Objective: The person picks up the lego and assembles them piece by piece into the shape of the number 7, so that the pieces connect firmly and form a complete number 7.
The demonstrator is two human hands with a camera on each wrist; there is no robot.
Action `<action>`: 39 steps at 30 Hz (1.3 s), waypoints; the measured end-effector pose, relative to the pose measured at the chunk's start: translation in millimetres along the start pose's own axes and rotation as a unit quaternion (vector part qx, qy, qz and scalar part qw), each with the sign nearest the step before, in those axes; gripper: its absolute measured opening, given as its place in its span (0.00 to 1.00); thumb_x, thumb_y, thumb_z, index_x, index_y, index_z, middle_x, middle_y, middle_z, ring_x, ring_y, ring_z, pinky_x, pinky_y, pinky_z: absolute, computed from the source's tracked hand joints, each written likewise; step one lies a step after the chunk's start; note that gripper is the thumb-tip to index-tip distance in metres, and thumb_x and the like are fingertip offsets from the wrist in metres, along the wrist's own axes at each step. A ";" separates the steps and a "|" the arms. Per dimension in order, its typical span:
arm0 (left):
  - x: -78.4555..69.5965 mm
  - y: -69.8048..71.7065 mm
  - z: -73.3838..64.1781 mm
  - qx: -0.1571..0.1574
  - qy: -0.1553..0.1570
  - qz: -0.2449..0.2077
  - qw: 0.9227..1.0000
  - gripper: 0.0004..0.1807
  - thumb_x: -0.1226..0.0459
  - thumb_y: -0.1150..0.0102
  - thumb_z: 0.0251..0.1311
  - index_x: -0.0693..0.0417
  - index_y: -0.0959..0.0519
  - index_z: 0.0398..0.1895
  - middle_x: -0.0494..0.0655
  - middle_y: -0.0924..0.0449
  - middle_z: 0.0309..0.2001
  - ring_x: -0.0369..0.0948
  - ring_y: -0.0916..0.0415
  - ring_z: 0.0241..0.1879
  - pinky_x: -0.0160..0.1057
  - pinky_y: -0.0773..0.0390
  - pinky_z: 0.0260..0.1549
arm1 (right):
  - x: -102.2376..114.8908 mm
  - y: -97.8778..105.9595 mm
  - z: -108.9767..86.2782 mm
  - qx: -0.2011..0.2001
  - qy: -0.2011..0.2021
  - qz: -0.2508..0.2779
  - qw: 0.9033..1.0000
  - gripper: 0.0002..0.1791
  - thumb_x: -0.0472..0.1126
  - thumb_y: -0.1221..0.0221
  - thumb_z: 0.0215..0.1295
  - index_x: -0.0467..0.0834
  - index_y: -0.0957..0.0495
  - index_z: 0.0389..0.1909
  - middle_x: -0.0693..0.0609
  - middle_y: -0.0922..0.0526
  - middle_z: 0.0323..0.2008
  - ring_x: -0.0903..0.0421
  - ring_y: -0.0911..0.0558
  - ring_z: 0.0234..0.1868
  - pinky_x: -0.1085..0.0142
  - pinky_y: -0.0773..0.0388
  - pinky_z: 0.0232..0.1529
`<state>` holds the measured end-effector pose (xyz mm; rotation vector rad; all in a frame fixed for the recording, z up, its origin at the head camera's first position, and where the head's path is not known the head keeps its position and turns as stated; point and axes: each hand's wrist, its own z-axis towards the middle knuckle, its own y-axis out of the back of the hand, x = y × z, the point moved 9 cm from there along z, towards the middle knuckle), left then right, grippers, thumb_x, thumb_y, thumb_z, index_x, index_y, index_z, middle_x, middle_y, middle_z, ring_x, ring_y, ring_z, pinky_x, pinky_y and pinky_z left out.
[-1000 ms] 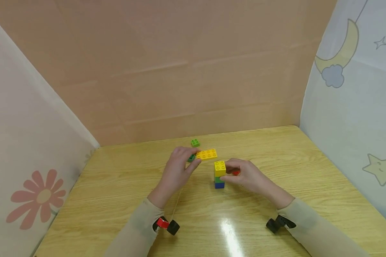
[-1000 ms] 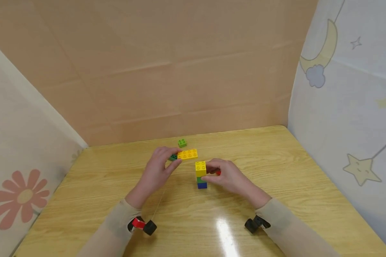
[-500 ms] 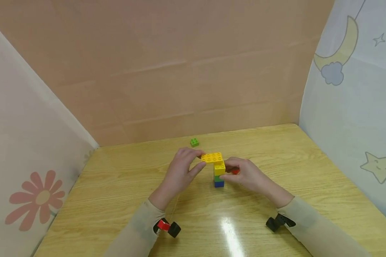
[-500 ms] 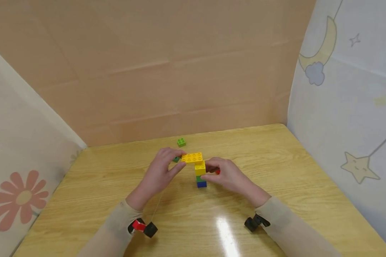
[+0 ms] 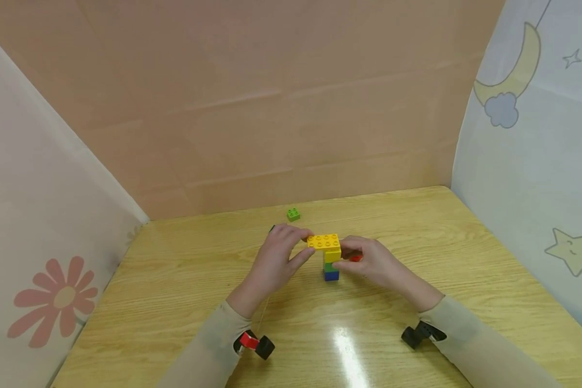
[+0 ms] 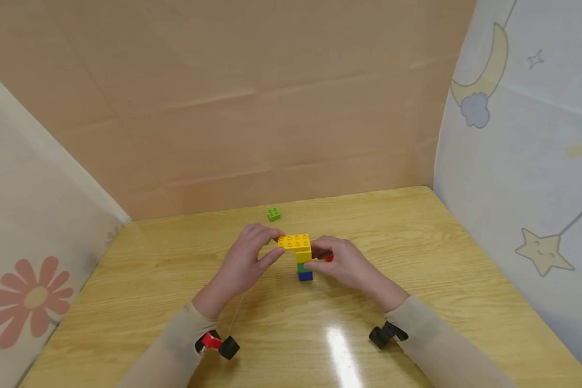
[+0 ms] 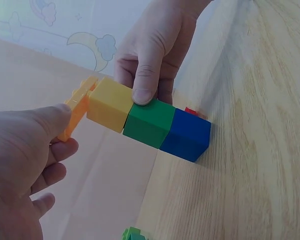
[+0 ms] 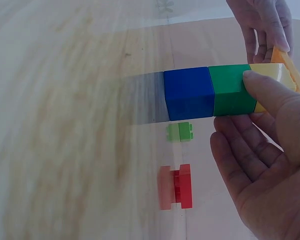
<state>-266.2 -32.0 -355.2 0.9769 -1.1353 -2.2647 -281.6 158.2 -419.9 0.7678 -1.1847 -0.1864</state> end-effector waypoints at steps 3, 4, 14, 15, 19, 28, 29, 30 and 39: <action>-1.7 0.8 -0.2 0.000 -0.002 0.002 1.000 0.18 0.59 0.29 0.76 0.53 0.15 0.63 0.48 0.15 0.60 0.49 0.25 0.62 0.52 0.21 0.62 | -0.2 -0.3 -0.2 0.003 -0.002 0.006 1.000 0.22 0.49 0.26 0.74 0.49 0.13 0.65 0.59 0.12 0.52 0.58 0.13 0.51 0.61 0.14 0.54; -2.0 1.2 -0.4 -0.001 -0.002 0.003 1.000 0.18 0.59 0.28 0.75 0.53 0.15 0.63 0.48 0.15 0.60 0.49 0.25 0.62 0.52 0.20 0.62 | -0.4 -0.4 -0.3 0.003 -0.003 0.007 1.000 0.22 0.49 0.26 0.74 0.48 0.13 0.65 0.59 0.12 0.53 0.58 0.13 0.51 0.61 0.14 0.54; -5.3 0.6 0.4 0.000 -0.014 0.011 1.000 0.18 0.59 0.27 0.74 0.52 0.14 0.63 0.46 0.14 0.58 0.49 0.24 0.60 0.51 0.20 0.60 | -0.1 0.2 -0.8 0.009 -0.012 0.030 0.999 0.23 0.48 0.26 0.74 0.47 0.15 0.65 0.55 0.12 0.54 0.54 0.13 0.54 0.56 0.14 0.58; -5.1 0.5 0.4 0.000 -0.014 0.011 1.000 0.18 0.59 0.26 0.74 0.52 0.14 0.63 0.46 0.14 0.57 0.49 0.24 0.60 0.51 0.20 0.60 | -0.2 1.3 -1.0 0.010 -0.016 0.034 0.999 0.24 0.49 0.26 0.74 0.47 0.15 0.66 0.54 0.12 0.54 0.52 0.13 0.55 0.56 0.14 0.58; -4.0 0.2 0.8 0.002 -0.008 0.011 1.000 0.18 0.58 0.27 0.74 0.52 0.14 0.63 0.46 0.14 0.57 0.48 0.24 0.59 0.50 0.19 0.58 | 1.1 9.9 -1.2 0.003 -0.025 0.072 0.997 0.31 0.48 0.26 0.74 0.43 0.20 0.73 0.50 0.13 0.57 0.48 0.14 0.57 0.58 0.15 0.59; -4.1 1.1 1.5 0.005 -0.007 0.009 1.000 0.18 0.58 0.27 0.74 0.53 0.14 0.63 0.46 0.13 0.56 0.48 0.24 0.58 0.49 0.19 0.57 | 4.5 26.4 -2.1 -0.030 -0.044 0.178 0.983 0.28 0.45 0.30 0.78 0.46 0.21 0.75 0.44 0.14 0.62 0.44 0.13 0.58 0.45 0.12 0.53; -4.4 1.4 1.6 0.004 -0.008 0.010 1.000 0.18 0.57 0.27 0.74 0.53 0.14 0.63 0.46 0.13 0.56 0.47 0.25 0.58 0.48 0.19 0.57 | 4.8 26.5 -2.1 -0.033 -0.042 0.179 0.982 0.27 0.44 0.30 0.79 0.45 0.20 0.74 0.44 0.14 0.62 0.44 0.13 0.57 0.45 0.12 0.53; -4.7 1.7 1.6 0.004 -0.009 0.011 1.000 0.18 0.57 0.28 0.75 0.53 0.14 0.63 0.45 0.13 0.56 0.47 0.25 0.58 0.48 0.19 0.57 | 4.8 26.6 -2.1 -0.035 -0.041 0.177 0.983 0.26 0.44 0.30 0.79 0.45 0.20 0.74 0.44 0.13 0.62 0.44 0.13 0.57 0.46 0.12 0.53; -7.0 3.6 1.7 -0.003 -0.018 0.012 1.000 0.18 0.57 0.26 0.74 0.53 0.14 0.62 0.45 0.13 0.56 0.47 0.24 0.57 0.48 0.19 0.56 | 9.0 23.0 -2.9 -0.052 -0.031 0.143 0.988 0.22 0.45 0.31 0.79 0.46 0.16 0.69 0.48 0.12 0.58 0.46 0.14 0.50 0.51 0.12 0.44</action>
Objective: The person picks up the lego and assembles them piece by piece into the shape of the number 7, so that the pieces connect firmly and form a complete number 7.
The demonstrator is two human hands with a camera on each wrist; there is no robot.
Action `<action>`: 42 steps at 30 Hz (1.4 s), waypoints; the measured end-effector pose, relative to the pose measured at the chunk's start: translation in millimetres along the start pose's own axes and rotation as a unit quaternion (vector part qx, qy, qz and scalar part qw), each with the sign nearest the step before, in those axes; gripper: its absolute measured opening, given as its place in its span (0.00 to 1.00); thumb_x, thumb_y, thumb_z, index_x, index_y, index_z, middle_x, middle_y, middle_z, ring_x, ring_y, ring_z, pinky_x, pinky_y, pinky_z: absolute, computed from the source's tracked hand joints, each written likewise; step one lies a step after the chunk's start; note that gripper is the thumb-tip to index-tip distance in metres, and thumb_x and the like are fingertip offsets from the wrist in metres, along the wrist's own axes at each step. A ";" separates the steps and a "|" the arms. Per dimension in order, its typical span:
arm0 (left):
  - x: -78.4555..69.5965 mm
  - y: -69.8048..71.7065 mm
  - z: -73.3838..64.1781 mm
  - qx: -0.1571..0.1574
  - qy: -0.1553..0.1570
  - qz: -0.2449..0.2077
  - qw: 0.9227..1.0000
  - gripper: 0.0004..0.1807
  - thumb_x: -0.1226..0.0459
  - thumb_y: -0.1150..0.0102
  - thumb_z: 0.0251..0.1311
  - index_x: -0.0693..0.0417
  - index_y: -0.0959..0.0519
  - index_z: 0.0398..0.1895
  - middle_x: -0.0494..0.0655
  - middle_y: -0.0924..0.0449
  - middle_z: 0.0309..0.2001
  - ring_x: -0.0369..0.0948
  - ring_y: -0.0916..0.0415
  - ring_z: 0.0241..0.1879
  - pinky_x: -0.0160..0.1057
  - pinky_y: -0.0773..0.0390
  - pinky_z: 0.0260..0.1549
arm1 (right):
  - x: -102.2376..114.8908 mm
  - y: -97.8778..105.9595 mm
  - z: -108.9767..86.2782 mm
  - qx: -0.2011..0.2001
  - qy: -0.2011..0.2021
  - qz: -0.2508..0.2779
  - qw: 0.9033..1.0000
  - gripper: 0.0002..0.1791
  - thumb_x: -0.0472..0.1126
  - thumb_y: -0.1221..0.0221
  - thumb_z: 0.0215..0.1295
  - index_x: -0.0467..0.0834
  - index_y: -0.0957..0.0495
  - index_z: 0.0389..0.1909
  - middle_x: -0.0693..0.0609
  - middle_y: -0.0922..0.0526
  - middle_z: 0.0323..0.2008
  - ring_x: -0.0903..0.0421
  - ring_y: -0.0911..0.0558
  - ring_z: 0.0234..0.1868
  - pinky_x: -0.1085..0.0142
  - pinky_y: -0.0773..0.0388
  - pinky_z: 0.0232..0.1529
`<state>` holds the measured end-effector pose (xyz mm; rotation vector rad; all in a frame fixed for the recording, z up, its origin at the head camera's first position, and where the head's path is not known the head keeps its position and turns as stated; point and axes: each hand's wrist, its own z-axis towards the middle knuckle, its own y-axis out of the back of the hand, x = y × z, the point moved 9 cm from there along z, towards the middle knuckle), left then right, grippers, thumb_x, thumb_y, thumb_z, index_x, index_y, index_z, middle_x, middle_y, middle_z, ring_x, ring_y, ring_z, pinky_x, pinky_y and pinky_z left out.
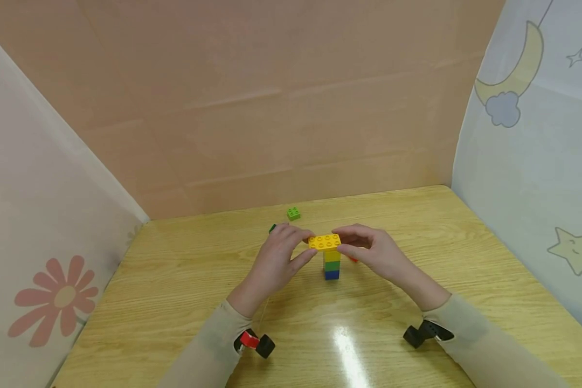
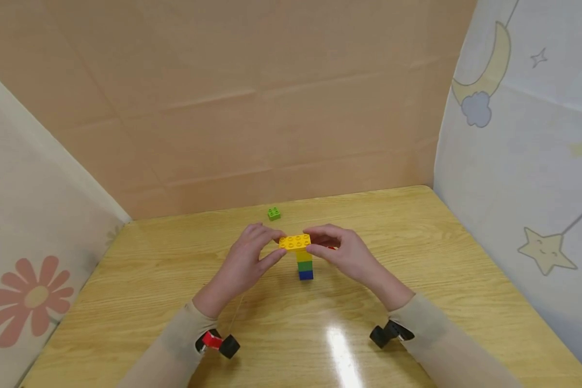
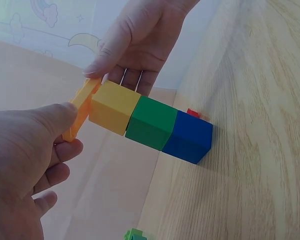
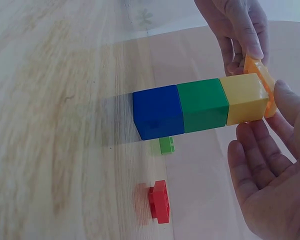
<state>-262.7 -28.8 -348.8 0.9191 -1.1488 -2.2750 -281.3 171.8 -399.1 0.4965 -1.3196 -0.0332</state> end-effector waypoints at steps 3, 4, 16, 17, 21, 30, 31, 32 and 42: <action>-0.2 -0.4 0.3 0.000 -0.003 0.003 1.000 0.18 0.57 0.27 0.74 0.53 0.14 0.61 0.45 0.13 0.56 0.47 0.24 0.58 0.47 0.19 0.56 | 0.2 -0.9 -0.3 -0.001 -0.002 -0.004 1.000 0.21 0.46 0.31 0.79 0.48 0.15 0.68 0.49 0.12 0.57 0.45 0.15 0.50 0.51 0.12 0.44; -0.1 -0.5 0.4 0.000 -0.003 0.004 1.000 0.18 0.57 0.26 0.74 0.53 0.14 0.61 0.45 0.13 0.56 0.47 0.24 0.58 0.47 0.19 0.57 | 0.0 -1.2 -0.3 -0.001 -0.003 -0.007 1.000 0.20 0.47 0.31 0.79 0.49 0.15 0.67 0.50 0.12 0.56 0.45 0.15 0.50 0.50 0.11 0.44; 1.3 -1.7 0.3 0.003 0.000 0.003 1.000 0.19 0.57 0.25 0.73 0.54 0.13 0.61 0.47 0.13 0.56 0.49 0.24 0.58 0.49 0.19 0.58 | 4.8 -3.5 1.4 0.007 0.019 -0.037 0.999 0.18 0.46 0.30 0.79 0.50 0.14 0.65 0.53 0.13 0.57 0.47 0.14 0.54 0.55 0.11 0.46; 1.4 -1.7 0.3 0.003 0.000 0.003 1.000 0.19 0.57 0.25 0.73 0.53 0.13 0.61 0.47 0.13 0.56 0.49 0.24 0.58 0.49 0.19 0.57 | 5.4 -3.4 1.3 0.007 0.020 -0.038 0.999 0.18 0.46 0.30 0.79 0.50 0.14 0.65 0.53 0.14 0.58 0.47 0.14 0.54 0.56 0.11 0.47; 2.1 -2.1 0.2 0.004 -0.002 0.002 1.000 0.19 0.57 0.26 0.73 0.54 0.13 0.61 0.47 0.13 0.57 0.49 0.24 0.58 0.49 0.19 0.57 | 6.8 -3.8 1.1 0.007 0.030 -0.040 0.999 0.18 0.45 0.31 0.79 0.47 0.14 0.65 0.51 0.14 0.59 0.46 0.13 0.54 0.59 0.11 0.47; 3.6 -3.2 0.6 0.012 0.010 -0.005 1.000 0.19 0.57 0.26 0.73 0.53 0.13 0.62 0.46 0.13 0.57 0.47 0.25 0.58 0.48 0.19 0.57 | 8.1 -5.3 0.1 0.002 0.043 -0.044 0.998 0.18 0.44 0.30 0.78 0.47 0.14 0.65 0.52 0.14 0.59 0.46 0.13 0.53 0.61 0.12 0.50; 4.1 -3.4 0.7 0.013 0.012 -0.005 1.000 0.19 0.57 0.26 0.73 0.53 0.13 0.62 0.46 0.13 0.57 0.47 0.25 0.58 0.48 0.19 0.57 | 8.0 -5.3 0.3 0.002 0.043 -0.044 0.998 0.18 0.44 0.30 0.78 0.47 0.14 0.65 0.52 0.14 0.59 0.46 0.13 0.53 0.61 0.12 0.50; 4.7 -3.7 0.7 0.014 0.014 -0.004 1.000 0.19 0.56 0.26 0.74 0.52 0.14 0.62 0.45 0.13 0.58 0.47 0.25 0.59 0.48 0.19 0.57 | 8.2 -5.4 0.4 0.002 0.043 -0.045 0.998 0.18 0.44 0.30 0.78 0.47 0.14 0.65 0.52 0.14 0.59 0.47 0.13 0.53 0.61 0.12 0.50; 6.2 -2.9 0.3 0.014 0.011 -0.003 1.000 0.19 0.56 0.25 0.73 0.52 0.14 0.62 0.45 0.13 0.57 0.47 0.25 0.58 0.47 0.18 0.57 | 8.3 -6.6 1.1 0.000 0.044 -0.053 0.998 0.20 0.43 0.31 0.79 0.43 0.15 0.66 0.49 0.14 0.60 0.48 0.13 0.54 0.62 0.13 0.54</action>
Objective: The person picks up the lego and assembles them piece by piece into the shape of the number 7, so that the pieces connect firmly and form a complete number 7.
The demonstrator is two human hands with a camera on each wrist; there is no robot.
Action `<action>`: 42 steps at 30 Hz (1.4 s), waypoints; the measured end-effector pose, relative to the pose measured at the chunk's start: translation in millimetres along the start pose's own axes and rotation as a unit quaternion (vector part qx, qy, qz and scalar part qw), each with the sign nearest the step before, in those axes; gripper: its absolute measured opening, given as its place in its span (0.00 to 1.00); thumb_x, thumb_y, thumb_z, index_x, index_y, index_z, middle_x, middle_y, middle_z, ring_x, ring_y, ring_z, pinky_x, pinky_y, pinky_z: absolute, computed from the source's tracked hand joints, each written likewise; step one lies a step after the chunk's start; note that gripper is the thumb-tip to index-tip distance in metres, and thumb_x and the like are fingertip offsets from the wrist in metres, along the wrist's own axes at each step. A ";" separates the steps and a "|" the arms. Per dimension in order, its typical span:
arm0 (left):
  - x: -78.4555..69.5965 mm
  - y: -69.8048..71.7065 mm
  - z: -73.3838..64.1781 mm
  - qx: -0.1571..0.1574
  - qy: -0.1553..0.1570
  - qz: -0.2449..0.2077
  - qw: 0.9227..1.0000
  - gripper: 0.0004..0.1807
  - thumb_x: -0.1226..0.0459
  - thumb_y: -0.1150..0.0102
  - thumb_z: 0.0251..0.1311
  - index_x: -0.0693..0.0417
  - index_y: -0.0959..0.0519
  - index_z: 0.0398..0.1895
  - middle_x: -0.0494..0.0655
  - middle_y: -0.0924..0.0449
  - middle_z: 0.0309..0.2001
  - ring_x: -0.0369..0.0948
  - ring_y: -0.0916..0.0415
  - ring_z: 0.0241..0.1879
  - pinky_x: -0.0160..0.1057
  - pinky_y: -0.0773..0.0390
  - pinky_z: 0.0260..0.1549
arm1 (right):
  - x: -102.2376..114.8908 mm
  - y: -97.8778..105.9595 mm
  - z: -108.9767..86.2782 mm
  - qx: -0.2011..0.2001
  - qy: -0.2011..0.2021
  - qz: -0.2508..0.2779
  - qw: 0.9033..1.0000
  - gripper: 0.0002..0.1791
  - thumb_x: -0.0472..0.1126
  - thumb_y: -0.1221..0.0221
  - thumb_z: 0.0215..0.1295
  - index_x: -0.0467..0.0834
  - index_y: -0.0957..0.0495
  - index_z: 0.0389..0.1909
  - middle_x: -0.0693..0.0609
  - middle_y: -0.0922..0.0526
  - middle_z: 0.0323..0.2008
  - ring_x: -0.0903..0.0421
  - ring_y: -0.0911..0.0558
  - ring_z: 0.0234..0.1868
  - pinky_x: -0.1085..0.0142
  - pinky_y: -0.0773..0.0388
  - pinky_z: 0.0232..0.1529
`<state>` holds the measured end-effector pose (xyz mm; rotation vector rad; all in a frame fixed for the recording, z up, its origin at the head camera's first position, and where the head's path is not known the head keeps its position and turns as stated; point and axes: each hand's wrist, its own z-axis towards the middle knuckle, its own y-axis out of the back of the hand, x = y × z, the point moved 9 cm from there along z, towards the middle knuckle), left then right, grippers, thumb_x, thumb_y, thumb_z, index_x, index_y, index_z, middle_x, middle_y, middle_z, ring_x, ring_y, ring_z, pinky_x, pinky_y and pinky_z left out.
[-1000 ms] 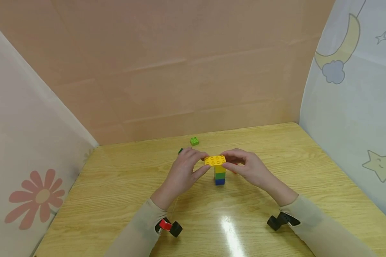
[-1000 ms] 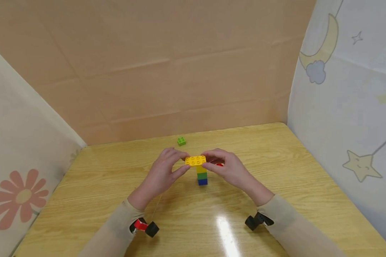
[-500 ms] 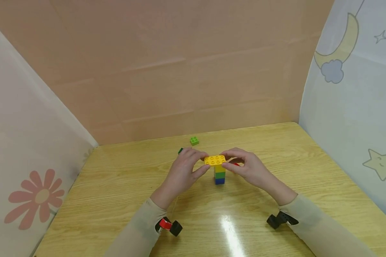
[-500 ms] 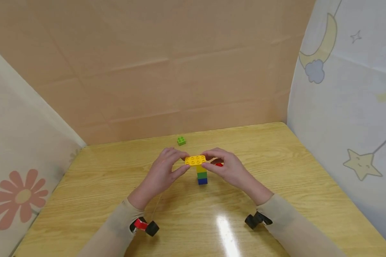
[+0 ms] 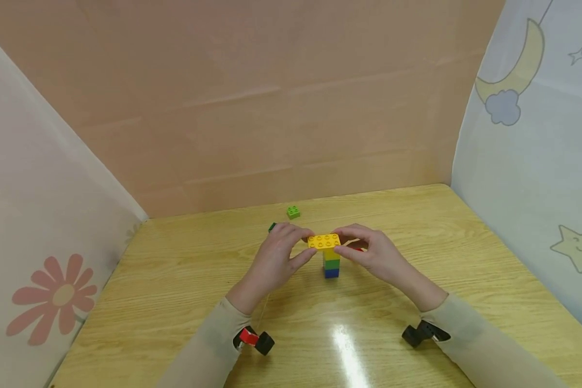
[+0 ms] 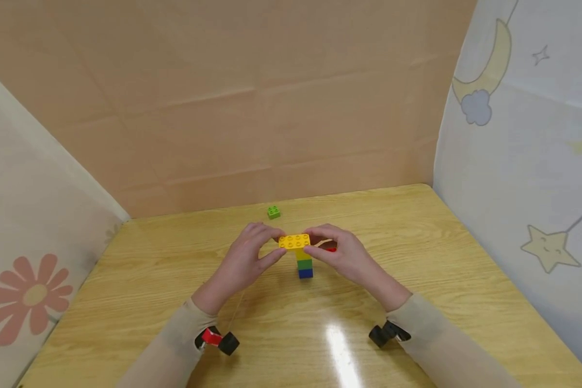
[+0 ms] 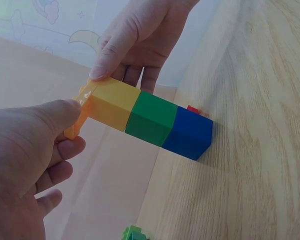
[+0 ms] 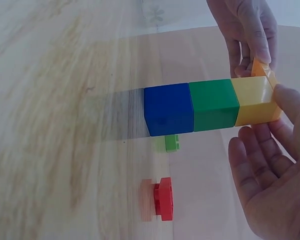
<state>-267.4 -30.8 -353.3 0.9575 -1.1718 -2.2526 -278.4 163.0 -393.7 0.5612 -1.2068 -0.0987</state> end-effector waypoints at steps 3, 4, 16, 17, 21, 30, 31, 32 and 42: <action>0.2 -0.5 -0.8 -0.003 -0.001 -0.004 1.000 0.19 0.57 0.25 0.72 0.52 0.13 0.62 0.45 0.13 0.56 0.47 0.25 0.58 0.47 0.18 0.56 | -1.4 -0.7 0.3 0.005 -0.003 0.000 1.000 0.20 0.43 0.32 0.80 0.43 0.15 0.67 0.49 0.14 0.60 0.48 0.14 0.55 0.63 0.14 0.55; 0.3 -0.8 -1.0 -0.004 -0.001 -0.004 1.000 0.19 0.58 0.24 0.72 0.52 0.13 0.62 0.45 0.13 0.56 0.47 0.25 0.58 0.47 0.18 0.56 | -1.8 -0.7 0.2 0.005 -0.005 -0.002 1.000 0.20 0.43 0.32 0.80 0.43 0.15 0.67 0.49 0.14 0.61 0.48 0.14 0.55 0.64 0.14 0.55; -0.5 -5.4 1.0 0.004 0.017 -0.019 1.000 0.19 0.58 0.25 0.73 0.52 0.13 0.62 0.45 0.13 0.57 0.46 0.25 0.58 0.48 0.19 0.57 | -8.6 0.6 -6.5 0.005 -0.032 0.012 0.999 0.23 0.45 0.32 0.80 0.42 0.18 0.71 0.45 0.15 0.62 0.49 0.13 0.53 0.65 0.13 0.51; -1.2 -6.4 1.3 0.006 0.018 -0.020 1.000 0.19 0.58 0.25 0.73 0.52 0.13 0.62 0.45 0.13 0.57 0.46 0.25 0.58 0.48 0.19 0.57 | -9.7 1.1 -7.9 0.005 -0.037 0.014 0.999 0.24 0.45 0.32 0.80 0.42 0.18 0.71 0.45 0.14 0.62 0.49 0.13 0.53 0.65 0.13 0.51; -3.6 -9.0 2.9 0.010 0.020 -0.020 1.000 0.19 0.57 0.25 0.73 0.51 0.14 0.63 0.45 0.14 0.57 0.46 0.25 0.59 0.48 0.19 0.58 | -12.9 2.3 -11.6 0.006 -0.046 0.018 0.999 0.25 0.45 0.31 0.80 0.42 0.18 0.71 0.45 0.14 0.61 0.50 0.13 0.50 0.65 0.13 0.50; -9.9 -14.6 6.8 0.021 0.021 -0.019 0.999 0.21 0.55 0.27 0.75 0.50 0.15 0.66 0.44 0.14 0.59 0.46 0.26 0.61 0.48 0.19 0.60 | -18.6 4.9 -16.3 0.002 -0.054 0.014 0.998 0.24 0.45 0.30 0.78 0.42 0.17 0.69 0.47 0.13 0.59 0.48 0.13 0.50 0.66 0.13 0.50; -10.2 -15.6 6.8 0.024 0.021 -0.022 0.999 0.21 0.55 0.27 0.75 0.50 0.15 0.66 0.44 0.15 0.60 0.46 0.26 0.62 0.48 0.19 0.61 | -19.0 5.4 -17.1 0.001 -0.055 0.014 0.998 0.24 0.45 0.30 0.78 0.42 0.17 0.70 0.46 0.13 0.59 0.48 0.13 0.51 0.66 0.14 0.50; -10.6 -16.6 6.8 0.027 0.020 -0.025 0.999 0.22 0.54 0.28 0.76 0.50 0.15 0.67 0.44 0.15 0.61 0.46 0.26 0.62 0.49 0.20 0.61 | -19.3 6.0 -18.1 0.000 -0.057 0.014 0.998 0.24 0.44 0.30 0.78 0.42 0.17 0.70 0.46 0.13 0.59 0.47 0.13 0.51 0.66 0.14 0.50; -9.3 -17.9 4.8 0.036 0.027 -0.052 0.998 0.31 0.52 0.28 0.76 0.49 0.22 0.76 0.45 0.18 0.66 0.47 0.28 0.67 0.51 0.21 0.65 | -16.6 17.0 -25.3 -0.012 -0.058 0.006 0.998 0.25 0.45 0.29 0.78 0.42 0.18 0.70 0.44 0.13 0.61 0.47 0.11 0.52 0.67 0.13 0.50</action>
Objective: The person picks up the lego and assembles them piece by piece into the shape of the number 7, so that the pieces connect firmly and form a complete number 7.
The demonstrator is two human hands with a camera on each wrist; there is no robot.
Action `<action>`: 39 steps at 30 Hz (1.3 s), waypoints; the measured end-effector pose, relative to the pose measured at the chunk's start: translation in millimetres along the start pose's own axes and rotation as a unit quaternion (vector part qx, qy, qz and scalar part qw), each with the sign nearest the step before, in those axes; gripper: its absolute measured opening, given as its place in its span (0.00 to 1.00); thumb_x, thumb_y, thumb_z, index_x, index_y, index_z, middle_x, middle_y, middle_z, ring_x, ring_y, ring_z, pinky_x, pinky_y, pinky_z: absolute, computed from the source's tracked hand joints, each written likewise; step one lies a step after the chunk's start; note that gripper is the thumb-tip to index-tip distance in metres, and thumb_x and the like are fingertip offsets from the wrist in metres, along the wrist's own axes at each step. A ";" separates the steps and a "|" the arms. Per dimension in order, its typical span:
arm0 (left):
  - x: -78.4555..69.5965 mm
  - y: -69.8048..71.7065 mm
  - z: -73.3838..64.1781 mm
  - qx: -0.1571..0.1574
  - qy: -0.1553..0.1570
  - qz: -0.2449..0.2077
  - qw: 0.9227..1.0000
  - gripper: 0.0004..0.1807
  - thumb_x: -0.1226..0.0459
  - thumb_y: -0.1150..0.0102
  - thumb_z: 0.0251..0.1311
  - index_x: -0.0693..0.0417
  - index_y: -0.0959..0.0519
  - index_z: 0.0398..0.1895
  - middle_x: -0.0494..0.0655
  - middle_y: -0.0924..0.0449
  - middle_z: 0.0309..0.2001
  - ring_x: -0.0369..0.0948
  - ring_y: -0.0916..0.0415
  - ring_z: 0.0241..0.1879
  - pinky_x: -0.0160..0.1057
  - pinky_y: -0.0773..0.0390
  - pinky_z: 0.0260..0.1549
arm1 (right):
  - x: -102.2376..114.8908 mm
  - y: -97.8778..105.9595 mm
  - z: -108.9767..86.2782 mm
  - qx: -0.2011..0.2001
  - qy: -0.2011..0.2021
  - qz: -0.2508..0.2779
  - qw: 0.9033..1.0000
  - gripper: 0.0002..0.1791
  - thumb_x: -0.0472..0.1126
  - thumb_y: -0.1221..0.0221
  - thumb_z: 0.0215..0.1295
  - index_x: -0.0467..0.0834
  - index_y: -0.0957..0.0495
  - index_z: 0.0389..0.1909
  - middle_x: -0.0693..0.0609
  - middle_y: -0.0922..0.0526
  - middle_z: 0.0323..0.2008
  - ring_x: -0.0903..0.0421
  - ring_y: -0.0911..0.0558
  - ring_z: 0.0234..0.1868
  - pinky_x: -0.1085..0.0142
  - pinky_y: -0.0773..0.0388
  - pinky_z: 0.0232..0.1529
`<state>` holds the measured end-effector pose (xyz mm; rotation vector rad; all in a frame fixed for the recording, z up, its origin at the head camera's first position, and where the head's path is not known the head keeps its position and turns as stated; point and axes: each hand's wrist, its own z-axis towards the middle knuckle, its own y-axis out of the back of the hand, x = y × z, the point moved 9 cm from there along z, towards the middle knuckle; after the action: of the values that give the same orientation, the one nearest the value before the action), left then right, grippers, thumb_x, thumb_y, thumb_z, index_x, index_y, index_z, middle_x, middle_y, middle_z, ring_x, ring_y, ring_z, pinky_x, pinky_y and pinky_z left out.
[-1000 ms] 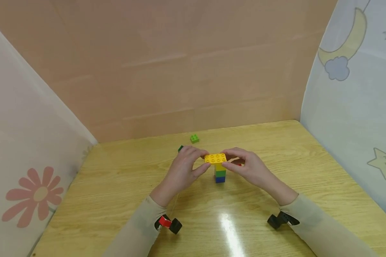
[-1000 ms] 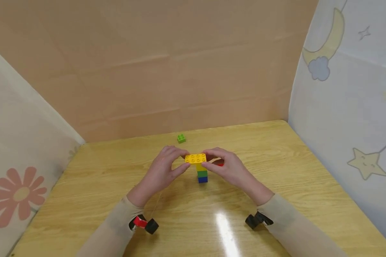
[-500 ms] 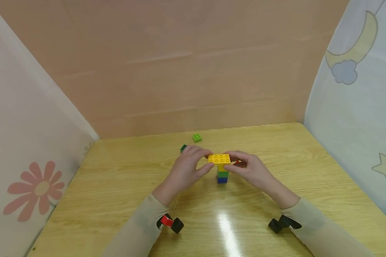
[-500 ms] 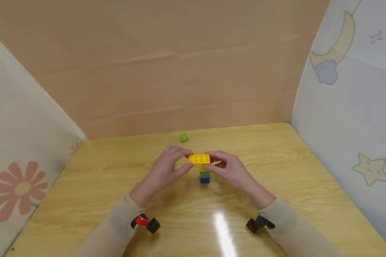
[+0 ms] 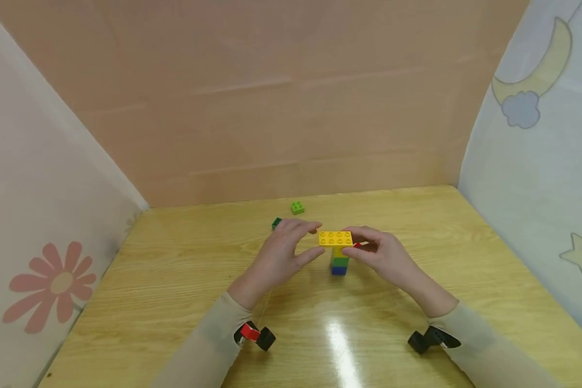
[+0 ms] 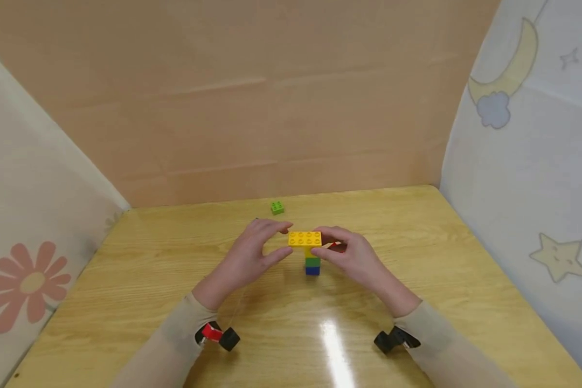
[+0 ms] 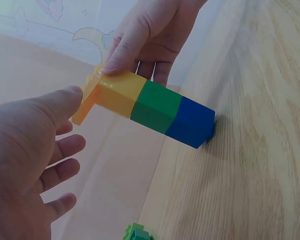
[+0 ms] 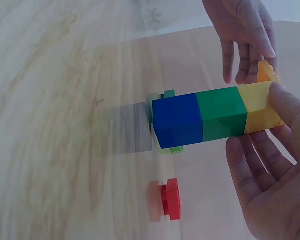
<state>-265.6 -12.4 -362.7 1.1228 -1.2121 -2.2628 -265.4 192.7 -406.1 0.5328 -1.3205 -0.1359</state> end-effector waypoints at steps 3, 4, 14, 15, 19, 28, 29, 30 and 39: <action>3.3 1.1 -0.6 0.002 0.010 -0.002 1.000 0.32 0.51 0.29 0.75 0.48 0.23 0.78 0.44 0.18 0.66 0.46 0.28 0.67 0.51 0.21 0.65 | -1.0 5.2 -1.2 -0.003 -0.005 0.006 1.000 0.25 0.45 0.29 0.78 0.43 0.18 0.71 0.44 0.14 0.61 0.46 0.10 0.52 0.65 0.12 0.49; 3.9 1.4 -0.9 0.002 0.011 -0.004 1.000 0.32 0.51 0.28 0.75 0.49 0.23 0.78 0.44 0.18 0.66 0.47 0.28 0.67 0.51 0.21 0.65 | -1.6 7.1 -1.9 -0.004 -0.007 0.007 1.000 0.25 0.45 0.29 0.78 0.43 0.18 0.71 0.43 0.14 0.62 0.46 0.10 0.52 0.64 0.12 0.50; 6.3 -4.2 1.2 0.005 0.002 -0.008 1.000 0.33 0.52 0.29 0.76 0.50 0.24 0.79 0.45 0.19 0.66 0.48 0.29 0.69 0.52 0.21 0.65 | -10.0 25.5 -13.6 -0.014 -0.025 -0.012 1.000 0.27 0.46 0.30 0.78 0.41 0.20 0.73 0.41 0.14 0.63 0.44 0.10 0.54 0.67 0.13 0.50; 6.3 -5.3 1.9 0.005 0.002 -0.007 1.000 0.33 0.52 0.29 0.76 0.50 0.24 0.79 0.45 0.19 0.66 0.48 0.29 0.69 0.52 0.21 0.65 | -11.3 28.2 -15.2 -0.017 -0.028 -0.015 0.999 0.28 0.46 0.30 0.78 0.41 0.20 0.73 0.41 0.14 0.64 0.44 0.10 0.54 0.67 0.14 0.50; 5.5 -10.1 6.7 0.009 0.000 -0.009 1.000 0.33 0.52 0.30 0.77 0.50 0.25 0.79 0.46 0.19 0.67 0.48 0.29 0.69 0.52 0.22 0.66 | -14.6 39.9 -23.2 -0.031 -0.042 -0.023 0.998 0.29 0.46 0.30 0.78 0.39 0.21 0.74 0.39 0.15 0.63 0.44 0.10 0.54 0.69 0.14 0.50; 1.2 -30.2 19.9 0.039 0.007 -0.013 0.999 0.32 0.52 0.31 0.78 0.49 0.25 0.80 0.47 0.21 0.69 0.47 0.27 0.68 0.50 0.22 0.67 | -21.8 60.3 -37.5 -0.047 -0.054 -0.034 0.997 0.30 0.45 0.31 0.80 0.37 0.23 0.75 0.37 0.15 0.63 0.42 0.12 0.56 0.70 0.15 0.50; 0.3 -32.7 21.6 0.041 0.007 -0.011 0.999 0.32 0.52 0.31 0.78 0.49 0.25 0.80 0.47 0.21 0.69 0.47 0.27 0.68 0.49 0.23 0.67 | -22.4 62.3 -38.7 -0.049 -0.054 -0.035 0.997 0.30 0.45 0.31 0.80 0.37 0.23 0.75 0.36 0.16 0.64 0.42 0.12 0.56 0.70 0.15 0.50; -0.4 -35.4 23.2 0.044 0.007 -0.010 0.999 0.32 0.52 0.31 0.78 0.48 0.25 0.80 0.47 0.21 0.70 0.47 0.27 0.68 0.49 0.23 0.67 | -22.5 64.1 -39.8 -0.050 -0.052 -0.038 0.997 0.30 0.45 0.32 0.80 0.36 0.24 0.75 0.36 0.16 0.64 0.43 0.12 0.56 0.71 0.15 0.50; -4.5 -62.3 35.8 0.065 0.004 0.002 0.998 0.32 0.50 0.33 0.79 0.45 0.25 0.80 0.44 0.21 0.70 0.46 0.27 0.70 0.47 0.25 0.70 | -27.7 79.6 -48.0 -0.060 -0.062 -0.048 0.995 0.30 0.45 0.32 0.81 0.36 0.24 0.76 0.36 0.15 0.62 0.53 0.11 0.52 0.72 0.15 0.50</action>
<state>-286.2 45.9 -399.5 1.1718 -1.3739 -2.2016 -243.3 287.1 -402.3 0.4909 -1.3976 -0.3304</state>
